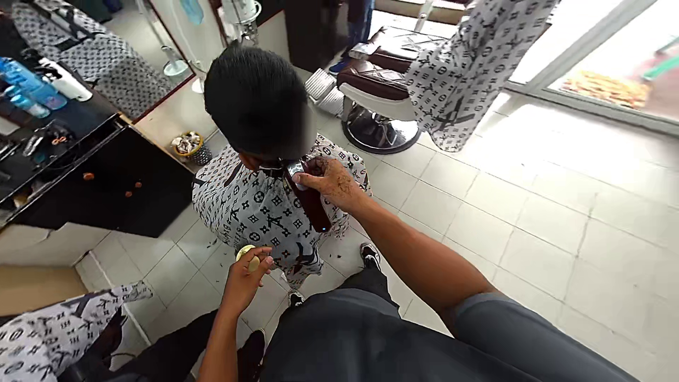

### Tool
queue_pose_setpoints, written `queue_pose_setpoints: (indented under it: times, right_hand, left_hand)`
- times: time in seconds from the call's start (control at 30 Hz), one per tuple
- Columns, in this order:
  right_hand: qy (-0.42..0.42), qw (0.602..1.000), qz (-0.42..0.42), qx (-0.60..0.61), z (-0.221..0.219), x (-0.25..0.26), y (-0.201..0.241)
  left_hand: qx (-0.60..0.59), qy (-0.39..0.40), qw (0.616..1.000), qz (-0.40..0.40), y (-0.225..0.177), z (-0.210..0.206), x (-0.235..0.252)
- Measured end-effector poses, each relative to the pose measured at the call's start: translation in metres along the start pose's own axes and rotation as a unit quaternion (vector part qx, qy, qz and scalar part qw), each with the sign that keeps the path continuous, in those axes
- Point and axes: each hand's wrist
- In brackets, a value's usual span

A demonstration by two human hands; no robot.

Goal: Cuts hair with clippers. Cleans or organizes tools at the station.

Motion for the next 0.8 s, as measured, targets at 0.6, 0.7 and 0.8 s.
queue_pose_setpoints:
  times: [0.6,0.7,0.8]
  right_hand:
    - [-0.107,0.992,-0.001,0.062,-0.047,-0.012,0.018]
    - [-0.133,0.987,0.018,0.089,-0.056,-0.012,0.027]
    - [-0.149,0.987,-0.031,0.051,-0.061,-0.011,0.022]
  left_hand:
    - [0.060,0.084,0.990,-0.100,-0.033,0.061,0.018]
    - [0.136,0.052,0.963,-0.229,-0.042,0.069,0.052]
    - [0.272,-0.027,0.880,-0.389,-0.047,0.074,0.097]
Point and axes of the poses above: each hand's wrist, its own x-axis towards the middle knuckle, its own z-axis out of the back of the hand, y = z × x, and after that the axes turned 15 degrees about -z, right-handed
